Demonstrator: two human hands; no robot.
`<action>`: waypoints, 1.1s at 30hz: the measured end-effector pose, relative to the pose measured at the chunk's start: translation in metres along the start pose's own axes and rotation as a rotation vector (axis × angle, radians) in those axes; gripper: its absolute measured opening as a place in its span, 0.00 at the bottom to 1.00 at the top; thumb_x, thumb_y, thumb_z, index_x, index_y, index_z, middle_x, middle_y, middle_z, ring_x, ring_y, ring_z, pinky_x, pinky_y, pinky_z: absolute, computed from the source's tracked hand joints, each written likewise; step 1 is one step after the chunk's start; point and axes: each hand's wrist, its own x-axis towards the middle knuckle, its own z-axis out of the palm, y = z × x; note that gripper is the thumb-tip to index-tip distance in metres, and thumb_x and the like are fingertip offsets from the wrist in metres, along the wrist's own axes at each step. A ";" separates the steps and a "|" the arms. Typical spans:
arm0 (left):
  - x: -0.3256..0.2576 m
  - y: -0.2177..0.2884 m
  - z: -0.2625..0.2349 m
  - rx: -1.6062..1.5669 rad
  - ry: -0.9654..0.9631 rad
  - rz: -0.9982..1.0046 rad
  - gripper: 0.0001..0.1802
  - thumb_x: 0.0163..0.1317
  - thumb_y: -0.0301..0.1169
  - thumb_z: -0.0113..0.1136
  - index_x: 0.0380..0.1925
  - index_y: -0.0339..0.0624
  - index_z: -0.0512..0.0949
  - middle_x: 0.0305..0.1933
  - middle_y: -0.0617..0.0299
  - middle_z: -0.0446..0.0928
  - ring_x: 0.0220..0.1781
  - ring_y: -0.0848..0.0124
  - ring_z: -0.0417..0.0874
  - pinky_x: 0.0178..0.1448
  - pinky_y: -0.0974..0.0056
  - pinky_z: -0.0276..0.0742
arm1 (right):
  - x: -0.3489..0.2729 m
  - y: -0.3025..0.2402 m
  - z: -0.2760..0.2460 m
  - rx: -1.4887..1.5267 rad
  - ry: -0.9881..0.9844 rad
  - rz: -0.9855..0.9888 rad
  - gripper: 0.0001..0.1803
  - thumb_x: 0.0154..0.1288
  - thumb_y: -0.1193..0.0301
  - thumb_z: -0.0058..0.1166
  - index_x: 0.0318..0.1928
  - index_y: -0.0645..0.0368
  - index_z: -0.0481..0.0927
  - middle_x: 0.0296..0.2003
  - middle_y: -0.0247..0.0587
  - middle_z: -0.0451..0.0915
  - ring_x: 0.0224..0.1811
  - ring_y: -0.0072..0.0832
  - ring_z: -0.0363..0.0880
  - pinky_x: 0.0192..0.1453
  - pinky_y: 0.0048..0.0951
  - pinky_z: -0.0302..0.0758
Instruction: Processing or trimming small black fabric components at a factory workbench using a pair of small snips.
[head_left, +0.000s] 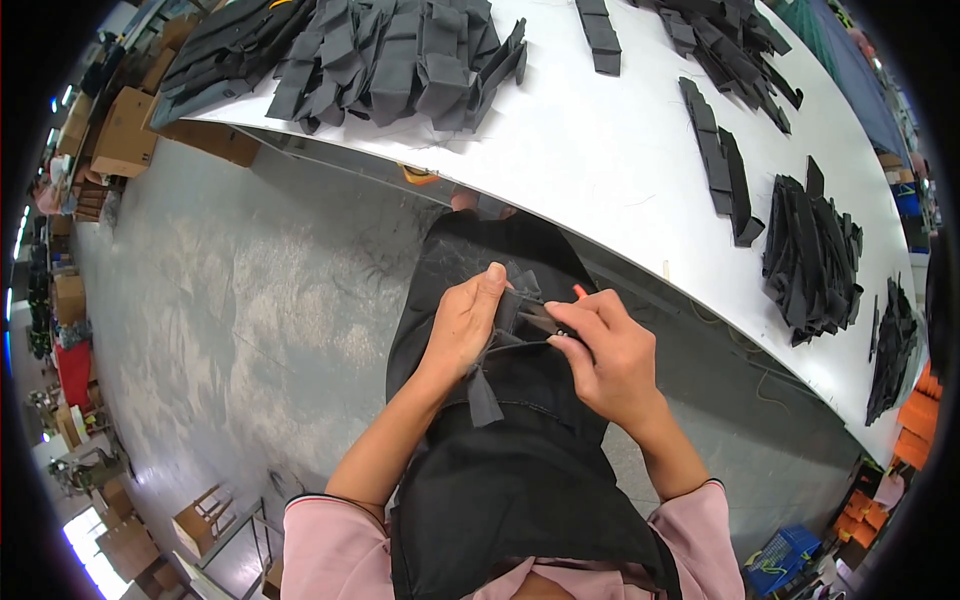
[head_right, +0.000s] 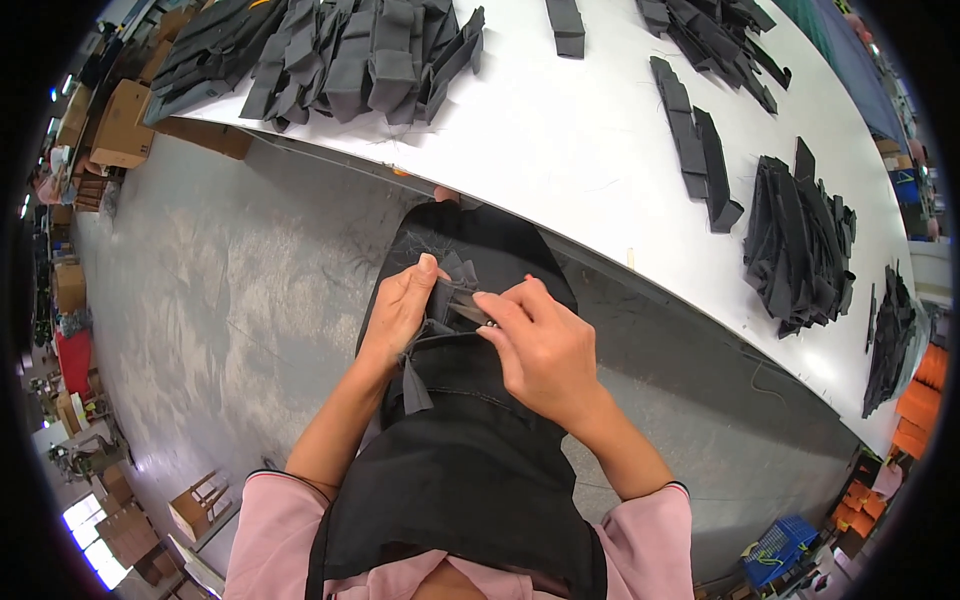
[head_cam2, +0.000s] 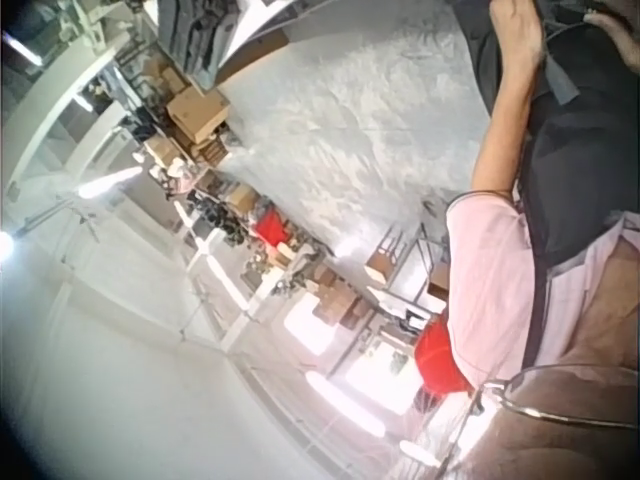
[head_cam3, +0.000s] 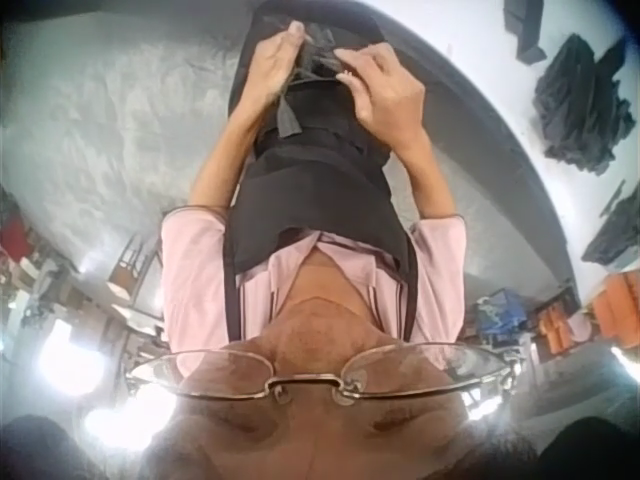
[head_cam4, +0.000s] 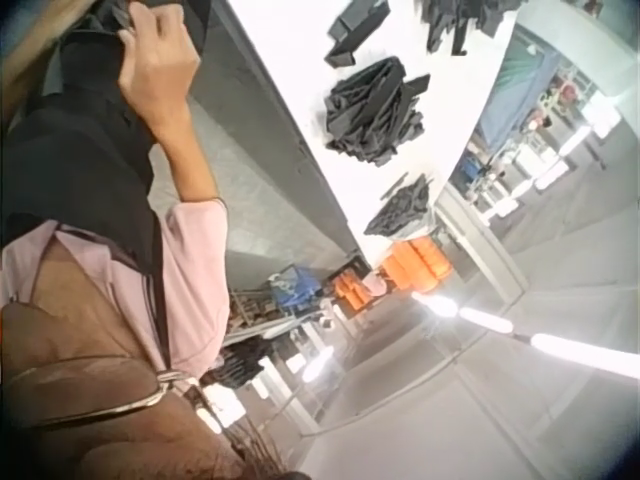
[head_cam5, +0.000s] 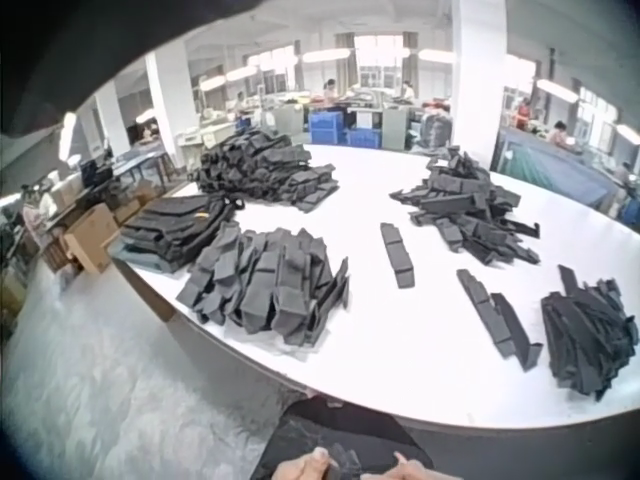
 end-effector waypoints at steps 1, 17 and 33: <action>-0.001 -0.002 0.000 0.024 0.011 0.025 0.30 0.71 0.51 0.41 0.28 0.32 0.74 0.21 0.63 0.69 0.28 0.76 0.67 0.35 0.67 0.67 | 0.001 0.000 0.000 -0.024 -0.033 -0.068 0.16 0.48 0.77 0.63 0.41 0.58 0.80 0.29 0.35 0.73 0.24 0.31 0.74 0.27 0.27 0.71; -0.002 0.007 -0.011 -0.195 -0.142 -0.200 0.26 0.69 0.52 0.47 0.31 0.37 0.77 0.29 0.69 0.74 0.34 0.81 0.70 0.40 0.72 0.68 | 0.001 0.006 0.003 0.108 -0.066 0.119 0.11 0.50 0.77 0.61 0.38 0.56 0.81 0.27 0.36 0.72 0.23 0.33 0.75 0.25 0.30 0.70; -0.001 -0.002 -0.019 -0.277 -0.234 -0.340 0.26 0.67 0.52 0.50 0.31 0.37 0.79 0.30 0.66 0.76 0.33 0.79 0.73 0.42 0.72 0.69 | 0.021 0.003 -0.014 -0.081 -0.317 -0.154 0.11 0.50 0.76 0.61 0.37 0.55 0.79 0.29 0.34 0.71 0.22 0.32 0.72 0.27 0.31 0.69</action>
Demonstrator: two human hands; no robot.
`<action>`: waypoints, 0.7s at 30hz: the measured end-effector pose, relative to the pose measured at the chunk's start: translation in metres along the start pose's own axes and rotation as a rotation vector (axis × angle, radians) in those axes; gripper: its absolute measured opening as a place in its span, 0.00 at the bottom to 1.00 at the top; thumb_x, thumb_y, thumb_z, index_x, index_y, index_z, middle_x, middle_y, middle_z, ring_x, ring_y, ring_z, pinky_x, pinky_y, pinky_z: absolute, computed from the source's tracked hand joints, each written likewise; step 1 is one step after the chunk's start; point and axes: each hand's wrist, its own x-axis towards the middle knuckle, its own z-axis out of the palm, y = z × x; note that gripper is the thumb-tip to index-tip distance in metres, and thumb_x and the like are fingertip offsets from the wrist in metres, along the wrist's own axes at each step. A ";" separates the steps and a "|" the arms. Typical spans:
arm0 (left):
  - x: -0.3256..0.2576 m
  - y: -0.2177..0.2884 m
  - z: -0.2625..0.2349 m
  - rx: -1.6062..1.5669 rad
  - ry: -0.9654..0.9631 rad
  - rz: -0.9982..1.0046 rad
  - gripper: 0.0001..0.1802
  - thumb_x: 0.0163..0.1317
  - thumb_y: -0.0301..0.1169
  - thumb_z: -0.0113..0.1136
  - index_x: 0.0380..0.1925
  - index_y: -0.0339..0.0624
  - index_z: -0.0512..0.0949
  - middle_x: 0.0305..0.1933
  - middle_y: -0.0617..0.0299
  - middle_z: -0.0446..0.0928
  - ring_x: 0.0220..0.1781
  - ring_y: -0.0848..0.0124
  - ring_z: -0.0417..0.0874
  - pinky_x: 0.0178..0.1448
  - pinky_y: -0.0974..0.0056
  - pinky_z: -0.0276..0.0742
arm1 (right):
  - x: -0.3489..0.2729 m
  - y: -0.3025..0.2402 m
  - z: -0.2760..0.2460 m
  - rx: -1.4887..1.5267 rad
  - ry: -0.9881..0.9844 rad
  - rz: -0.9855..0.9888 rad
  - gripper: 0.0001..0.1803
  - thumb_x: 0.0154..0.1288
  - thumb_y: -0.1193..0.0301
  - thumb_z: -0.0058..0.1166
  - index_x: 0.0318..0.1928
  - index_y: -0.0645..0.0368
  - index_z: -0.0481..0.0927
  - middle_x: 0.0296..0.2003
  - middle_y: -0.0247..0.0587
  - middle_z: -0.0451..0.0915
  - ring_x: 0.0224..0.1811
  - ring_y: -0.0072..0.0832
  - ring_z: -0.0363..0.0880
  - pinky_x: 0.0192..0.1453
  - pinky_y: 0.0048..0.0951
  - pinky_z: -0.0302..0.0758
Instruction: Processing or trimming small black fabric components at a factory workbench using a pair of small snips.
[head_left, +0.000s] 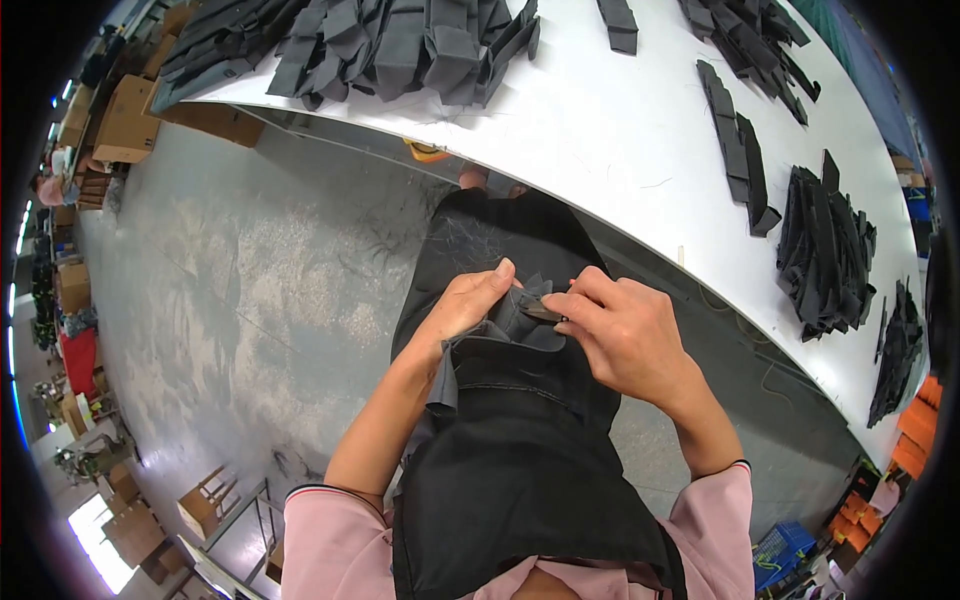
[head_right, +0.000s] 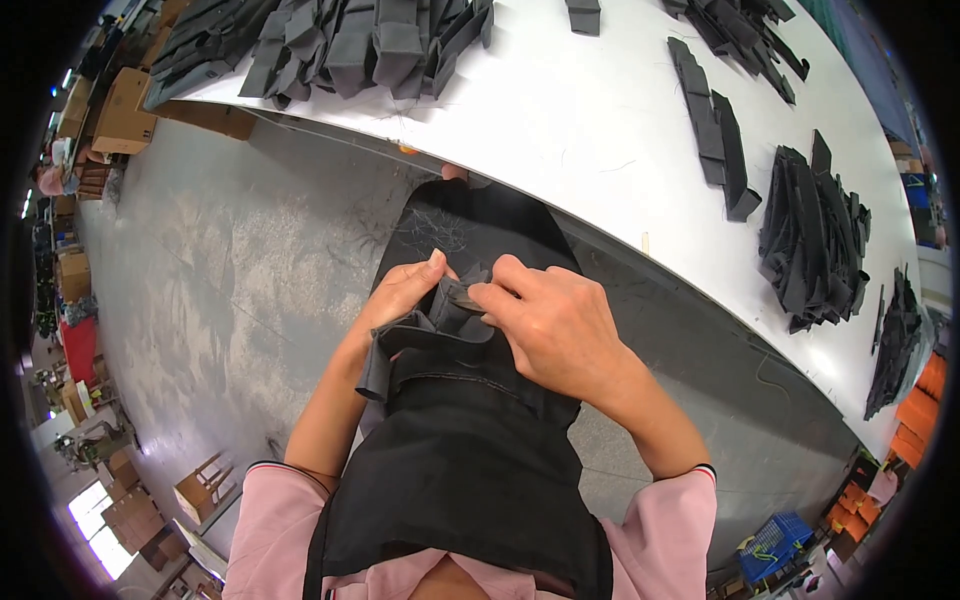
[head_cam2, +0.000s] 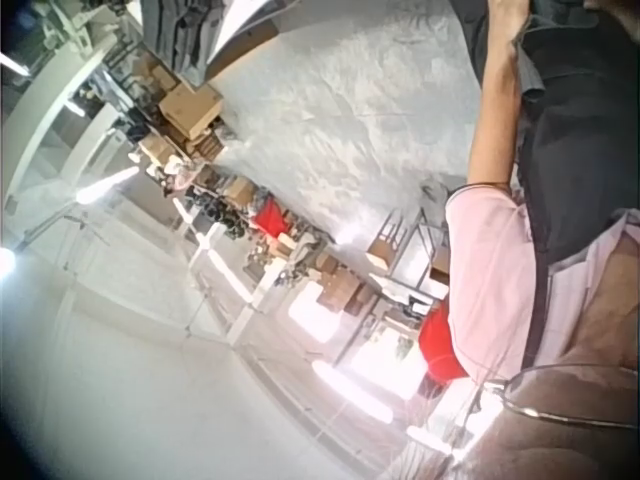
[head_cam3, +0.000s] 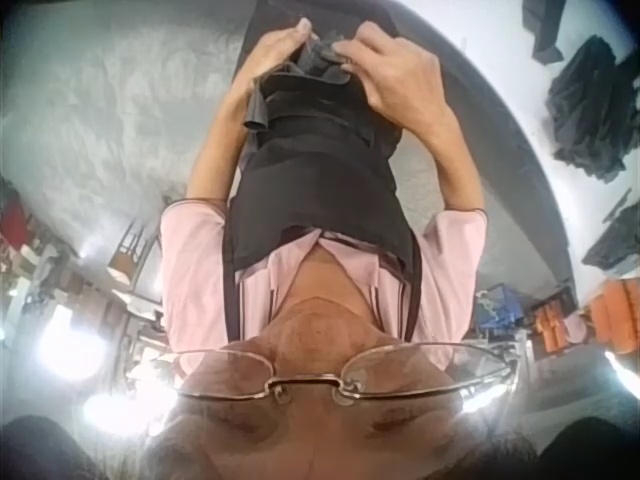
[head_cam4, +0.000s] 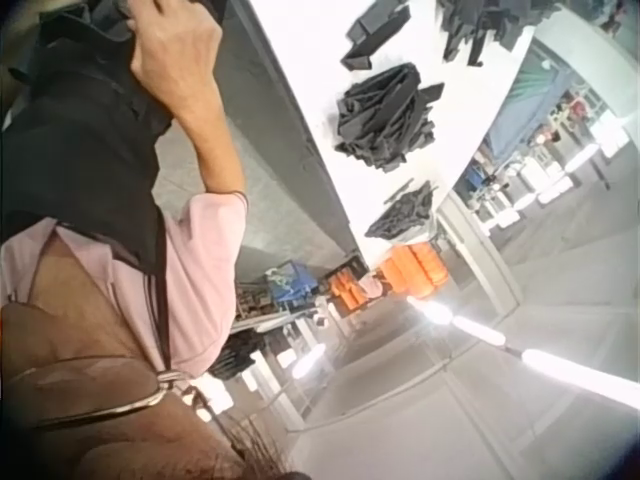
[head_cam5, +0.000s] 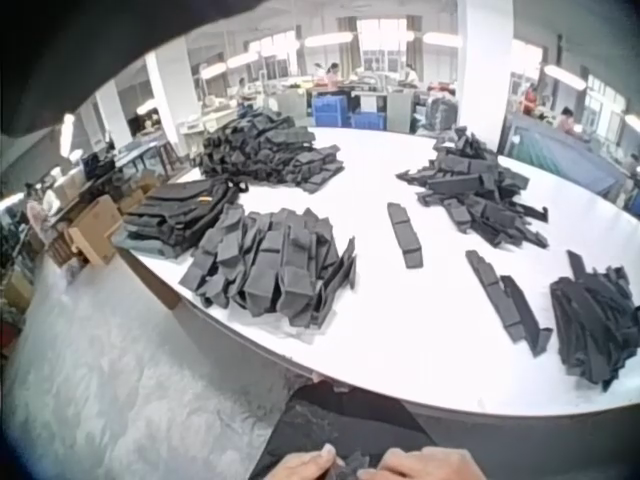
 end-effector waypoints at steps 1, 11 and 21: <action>0.000 0.000 0.000 0.016 -0.002 0.004 0.26 0.67 0.52 0.50 0.31 0.37 0.79 0.30 0.66 0.76 0.34 0.79 0.73 0.42 0.72 0.69 | 0.000 0.000 0.000 0.002 0.004 -0.007 0.11 0.50 0.76 0.61 0.37 0.56 0.79 0.29 0.34 0.71 0.22 0.32 0.71 0.26 0.32 0.69; 0.000 -0.005 0.000 0.054 -0.102 -0.002 0.27 0.68 0.54 0.47 0.35 0.39 0.79 0.33 0.66 0.77 0.34 0.79 0.72 0.39 0.72 0.69 | -0.005 -0.004 0.016 0.413 0.202 0.297 0.12 0.50 0.77 0.62 0.37 0.58 0.79 0.31 0.37 0.73 0.26 0.34 0.75 0.29 0.28 0.73; -0.009 0.009 0.002 0.178 -0.201 -0.018 0.26 0.68 0.53 0.46 0.34 0.40 0.79 0.29 0.69 0.75 0.32 0.80 0.71 0.36 0.73 0.67 | 0.007 0.006 -0.013 0.040 -0.082 -0.153 0.13 0.43 0.78 0.63 0.35 0.55 0.82 0.31 0.33 0.76 0.36 0.33 0.75 0.43 0.32 0.74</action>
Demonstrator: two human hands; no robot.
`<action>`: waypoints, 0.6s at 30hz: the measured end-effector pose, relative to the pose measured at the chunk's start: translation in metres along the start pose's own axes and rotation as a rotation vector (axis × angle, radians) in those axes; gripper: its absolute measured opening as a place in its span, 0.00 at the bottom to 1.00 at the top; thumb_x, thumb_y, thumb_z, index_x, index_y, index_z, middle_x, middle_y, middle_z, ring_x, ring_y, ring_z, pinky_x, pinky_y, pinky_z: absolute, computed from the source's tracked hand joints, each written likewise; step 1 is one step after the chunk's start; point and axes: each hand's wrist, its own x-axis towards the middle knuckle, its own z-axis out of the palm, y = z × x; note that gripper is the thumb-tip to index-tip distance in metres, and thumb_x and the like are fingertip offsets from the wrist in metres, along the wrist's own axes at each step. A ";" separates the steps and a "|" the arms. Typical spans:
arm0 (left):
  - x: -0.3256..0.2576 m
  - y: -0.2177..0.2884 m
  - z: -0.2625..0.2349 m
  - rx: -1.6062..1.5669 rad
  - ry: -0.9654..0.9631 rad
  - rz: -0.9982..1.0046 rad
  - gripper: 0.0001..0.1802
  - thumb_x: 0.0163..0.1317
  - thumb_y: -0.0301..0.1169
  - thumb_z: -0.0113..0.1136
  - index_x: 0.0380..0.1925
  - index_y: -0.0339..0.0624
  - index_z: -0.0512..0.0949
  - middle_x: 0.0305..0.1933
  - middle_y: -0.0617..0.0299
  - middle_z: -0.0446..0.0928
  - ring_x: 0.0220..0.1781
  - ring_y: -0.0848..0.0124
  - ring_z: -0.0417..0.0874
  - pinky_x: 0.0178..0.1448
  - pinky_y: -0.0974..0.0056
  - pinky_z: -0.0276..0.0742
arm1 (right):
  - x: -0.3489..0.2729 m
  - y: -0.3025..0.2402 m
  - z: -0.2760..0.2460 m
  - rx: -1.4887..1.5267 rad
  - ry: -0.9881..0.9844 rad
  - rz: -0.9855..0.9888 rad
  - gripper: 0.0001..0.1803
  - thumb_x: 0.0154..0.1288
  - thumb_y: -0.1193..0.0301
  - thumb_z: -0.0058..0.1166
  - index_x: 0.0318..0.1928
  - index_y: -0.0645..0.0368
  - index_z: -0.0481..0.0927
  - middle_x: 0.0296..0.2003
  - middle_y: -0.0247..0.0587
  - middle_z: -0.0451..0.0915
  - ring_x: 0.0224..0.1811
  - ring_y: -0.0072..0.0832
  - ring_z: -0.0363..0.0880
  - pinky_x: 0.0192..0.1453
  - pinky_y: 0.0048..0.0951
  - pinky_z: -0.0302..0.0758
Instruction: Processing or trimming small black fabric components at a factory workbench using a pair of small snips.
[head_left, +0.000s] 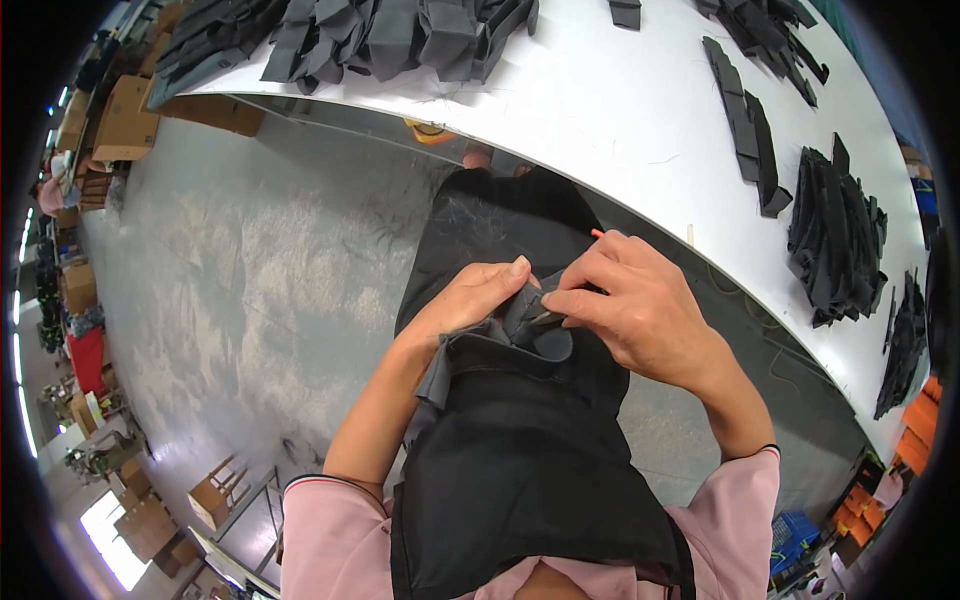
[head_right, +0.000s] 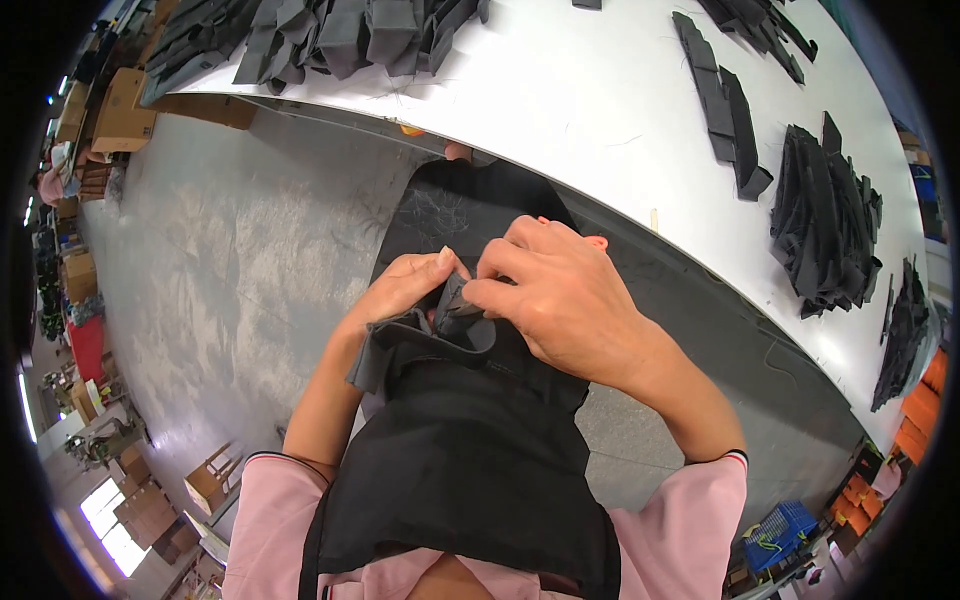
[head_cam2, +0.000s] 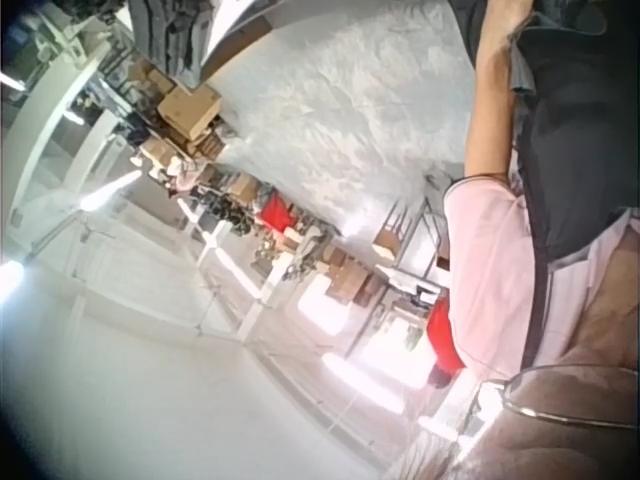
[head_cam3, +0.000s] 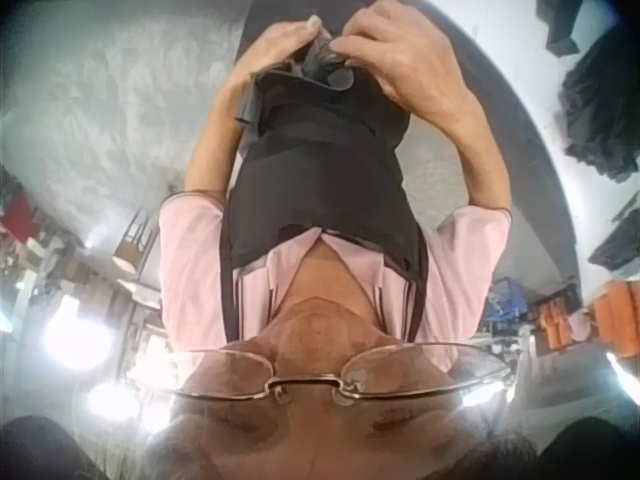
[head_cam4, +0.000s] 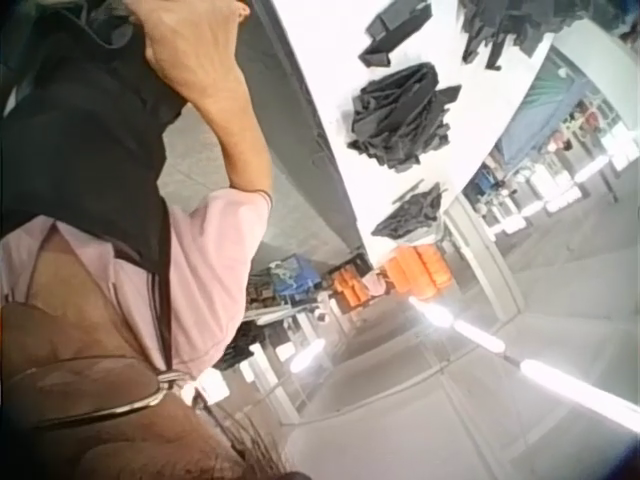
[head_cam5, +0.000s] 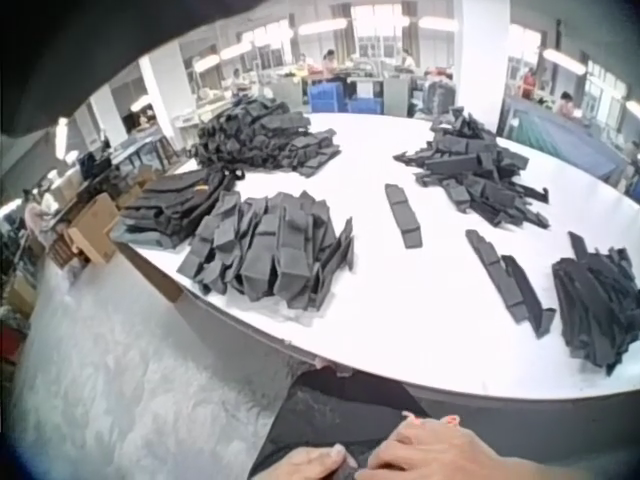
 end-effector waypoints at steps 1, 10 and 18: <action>-0.001 0.000 0.000 -0.007 0.002 -0.003 0.26 0.68 0.53 0.46 0.34 0.40 0.79 0.29 0.69 0.75 0.32 0.80 0.71 0.36 0.73 0.67 | 0.001 0.000 0.000 -0.023 -0.041 -0.048 0.13 0.43 0.78 0.62 0.34 0.55 0.82 0.31 0.32 0.75 0.37 0.32 0.74 0.45 0.32 0.74; 0.004 -0.006 -0.001 -0.017 0.006 -0.019 0.26 0.69 0.51 0.46 0.32 0.38 0.78 0.29 0.67 0.75 0.33 0.81 0.71 0.39 0.73 0.68 | 0.007 0.003 0.008 0.037 -0.069 -0.093 0.12 0.42 0.78 0.60 0.33 0.56 0.81 0.29 0.33 0.73 0.35 0.32 0.72 0.37 0.31 0.71; 0.003 -0.005 -0.002 -0.019 -0.021 -0.057 0.25 0.69 0.50 0.46 0.32 0.37 0.78 0.30 0.68 0.76 0.34 0.81 0.72 0.42 0.73 0.69 | 0.000 0.006 0.019 0.011 0.043 -0.081 0.08 0.42 0.79 0.56 0.27 0.57 0.78 0.27 0.33 0.70 0.32 0.30 0.69 0.33 0.28 0.68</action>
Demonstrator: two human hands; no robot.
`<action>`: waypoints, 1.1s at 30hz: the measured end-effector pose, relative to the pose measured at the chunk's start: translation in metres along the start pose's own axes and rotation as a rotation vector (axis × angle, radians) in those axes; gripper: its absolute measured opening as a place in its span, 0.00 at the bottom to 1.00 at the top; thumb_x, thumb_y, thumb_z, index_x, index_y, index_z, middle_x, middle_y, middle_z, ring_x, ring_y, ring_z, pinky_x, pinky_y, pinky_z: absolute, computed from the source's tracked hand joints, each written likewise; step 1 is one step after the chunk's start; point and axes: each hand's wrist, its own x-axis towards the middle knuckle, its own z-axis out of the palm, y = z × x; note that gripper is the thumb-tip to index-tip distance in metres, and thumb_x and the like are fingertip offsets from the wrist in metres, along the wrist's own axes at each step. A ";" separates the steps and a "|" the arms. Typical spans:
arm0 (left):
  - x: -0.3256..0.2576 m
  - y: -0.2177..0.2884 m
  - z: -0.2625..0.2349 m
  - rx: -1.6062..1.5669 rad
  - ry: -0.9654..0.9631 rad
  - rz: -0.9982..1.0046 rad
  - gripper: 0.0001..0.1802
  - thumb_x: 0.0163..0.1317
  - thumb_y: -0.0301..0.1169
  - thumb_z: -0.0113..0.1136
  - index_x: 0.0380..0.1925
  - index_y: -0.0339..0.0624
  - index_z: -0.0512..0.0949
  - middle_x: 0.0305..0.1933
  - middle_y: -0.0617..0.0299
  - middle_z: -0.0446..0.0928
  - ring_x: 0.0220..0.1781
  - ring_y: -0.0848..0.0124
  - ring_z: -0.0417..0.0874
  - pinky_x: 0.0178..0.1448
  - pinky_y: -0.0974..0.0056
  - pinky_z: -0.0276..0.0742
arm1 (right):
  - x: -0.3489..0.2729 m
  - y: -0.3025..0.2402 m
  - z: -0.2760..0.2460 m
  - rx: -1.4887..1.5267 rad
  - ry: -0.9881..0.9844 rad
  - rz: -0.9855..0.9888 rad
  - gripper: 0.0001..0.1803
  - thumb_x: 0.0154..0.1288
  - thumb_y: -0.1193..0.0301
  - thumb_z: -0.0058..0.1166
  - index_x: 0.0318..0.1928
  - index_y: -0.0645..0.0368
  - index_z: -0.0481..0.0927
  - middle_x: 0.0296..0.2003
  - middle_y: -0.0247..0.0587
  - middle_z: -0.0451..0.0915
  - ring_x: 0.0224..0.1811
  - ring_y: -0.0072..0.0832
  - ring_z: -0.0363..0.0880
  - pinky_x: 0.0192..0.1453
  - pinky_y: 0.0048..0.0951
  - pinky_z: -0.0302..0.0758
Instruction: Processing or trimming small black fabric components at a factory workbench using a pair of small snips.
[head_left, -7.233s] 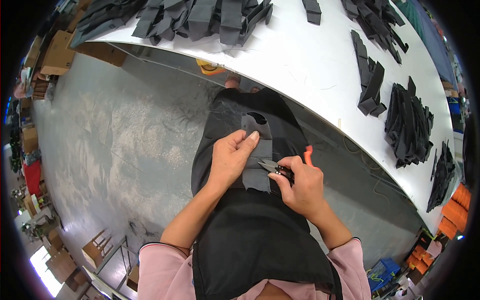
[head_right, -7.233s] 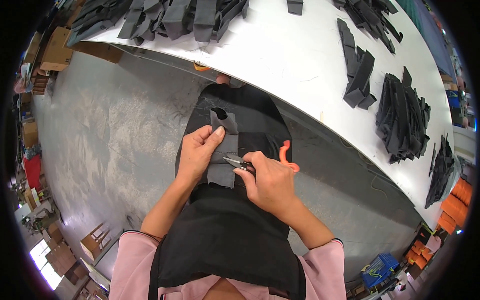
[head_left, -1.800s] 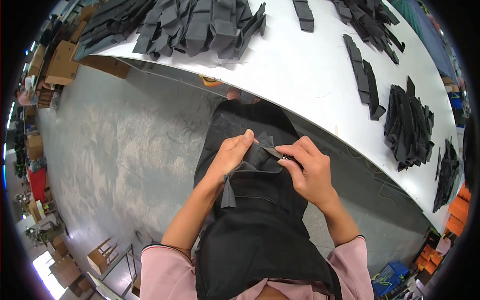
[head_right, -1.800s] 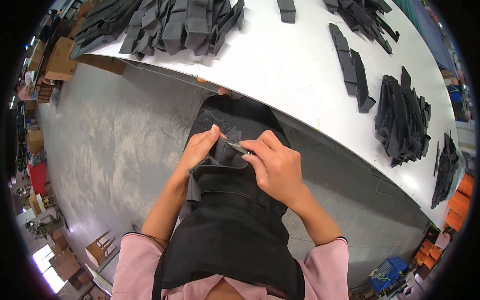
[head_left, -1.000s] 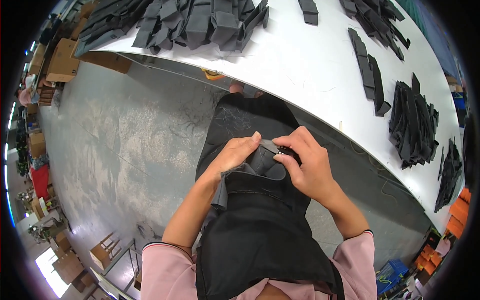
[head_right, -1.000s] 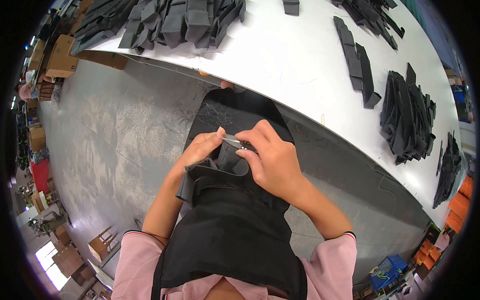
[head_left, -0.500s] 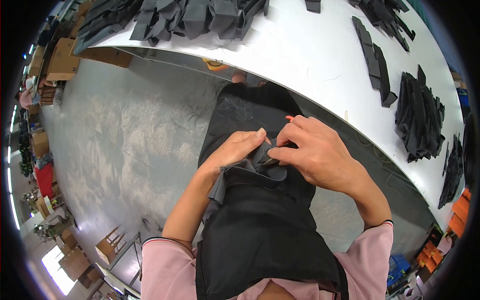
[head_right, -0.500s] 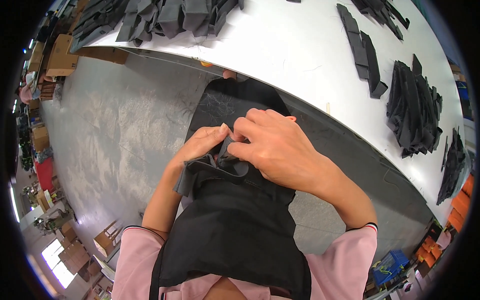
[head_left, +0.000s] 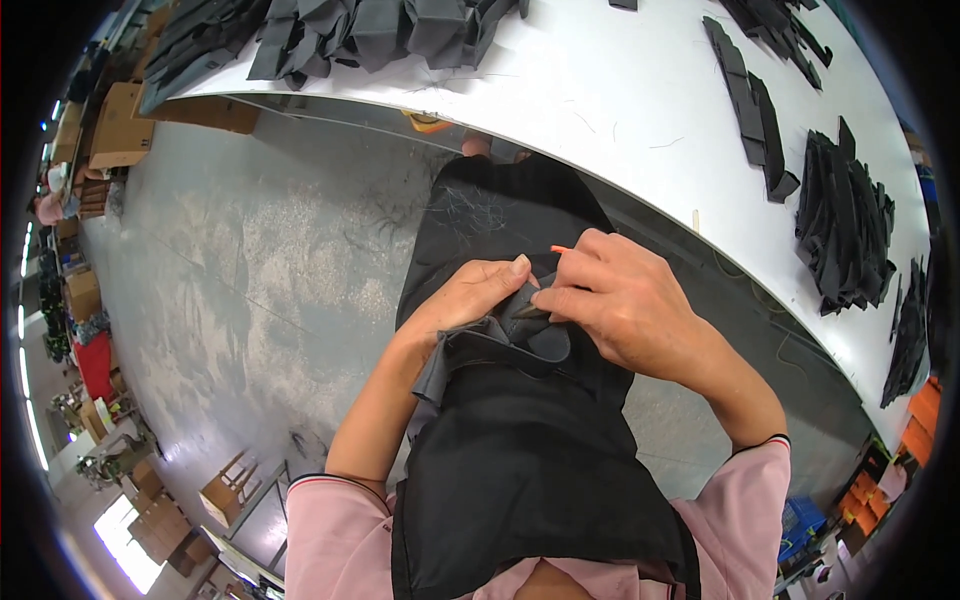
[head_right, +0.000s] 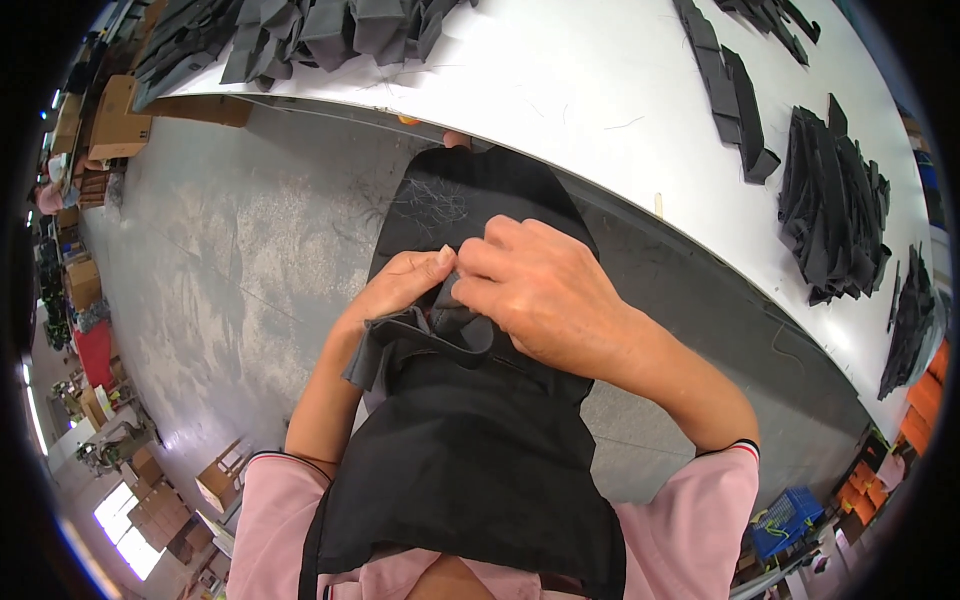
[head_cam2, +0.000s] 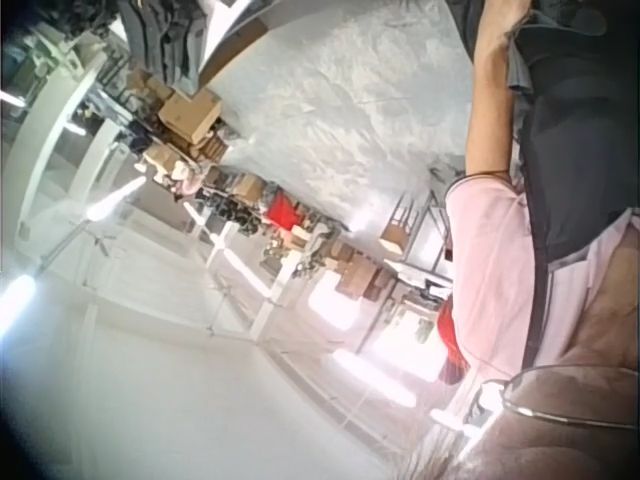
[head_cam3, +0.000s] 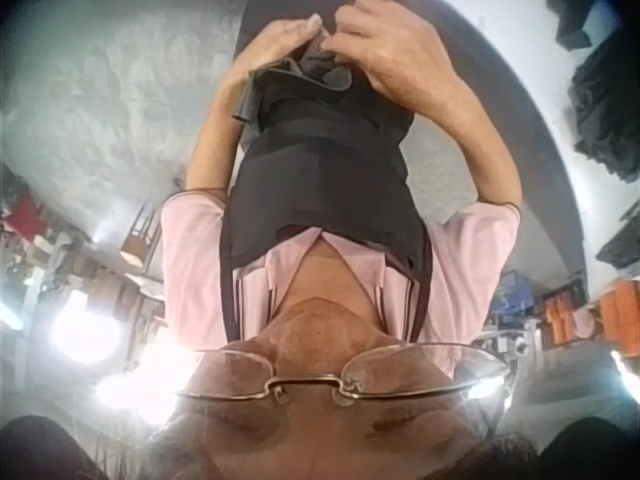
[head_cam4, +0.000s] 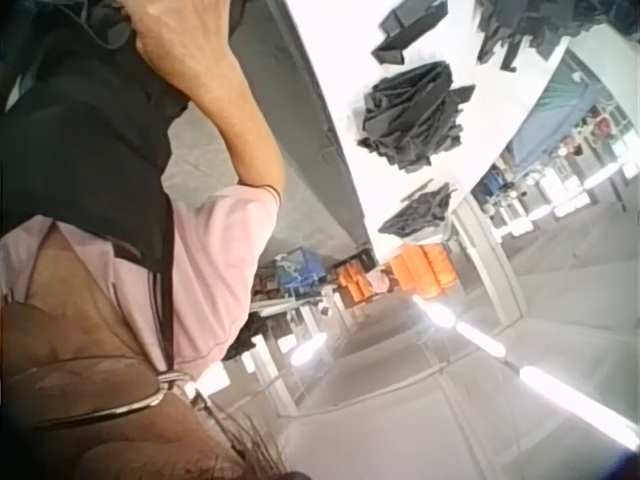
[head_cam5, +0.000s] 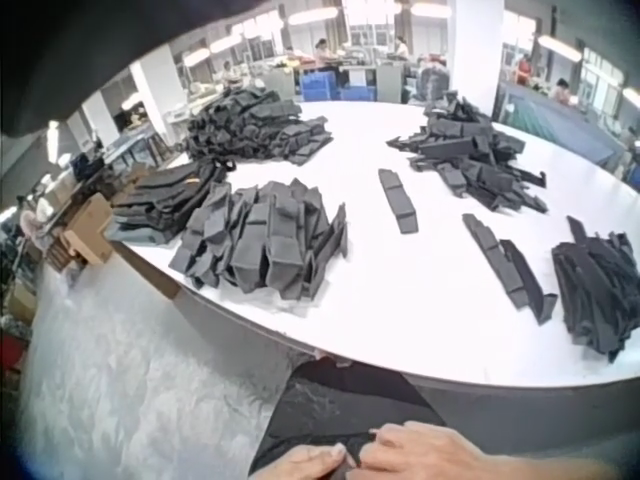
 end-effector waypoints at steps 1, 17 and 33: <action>0.000 0.001 0.000 0.004 -0.010 0.014 0.25 0.69 0.50 0.46 0.32 0.37 0.78 0.30 0.68 0.76 0.34 0.81 0.72 0.42 0.73 0.69 | -0.001 0.000 0.000 0.000 0.017 0.027 0.08 0.41 0.80 0.56 0.27 0.57 0.78 0.27 0.33 0.70 0.32 0.30 0.69 0.33 0.29 0.68; 0.003 -0.006 -0.003 -0.016 -0.025 0.015 0.26 0.69 0.51 0.46 0.32 0.38 0.78 0.29 0.67 0.76 0.33 0.81 0.71 0.40 0.73 0.69 | -0.005 -0.004 -0.003 0.100 0.021 0.136 0.13 0.41 0.76 0.66 0.32 0.58 0.80 0.28 0.36 0.72 0.32 0.35 0.71 0.35 0.33 0.71; 0.003 -0.011 -0.007 -0.031 0.000 0.012 0.25 0.69 0.51 0.47 0.32 0.38 0.78 0.28 0.70 0.75 0.31 0.83 0.70 0.38 0.74 0.68 | -0.011 -0.007 0.009 0.168 0.081 0.139 0.14 0.41 0.78 0.66 0.34 0.59 0.81 0.27 0.38 0.72 0.29 0.36 0.71 0.32 0.32 0.71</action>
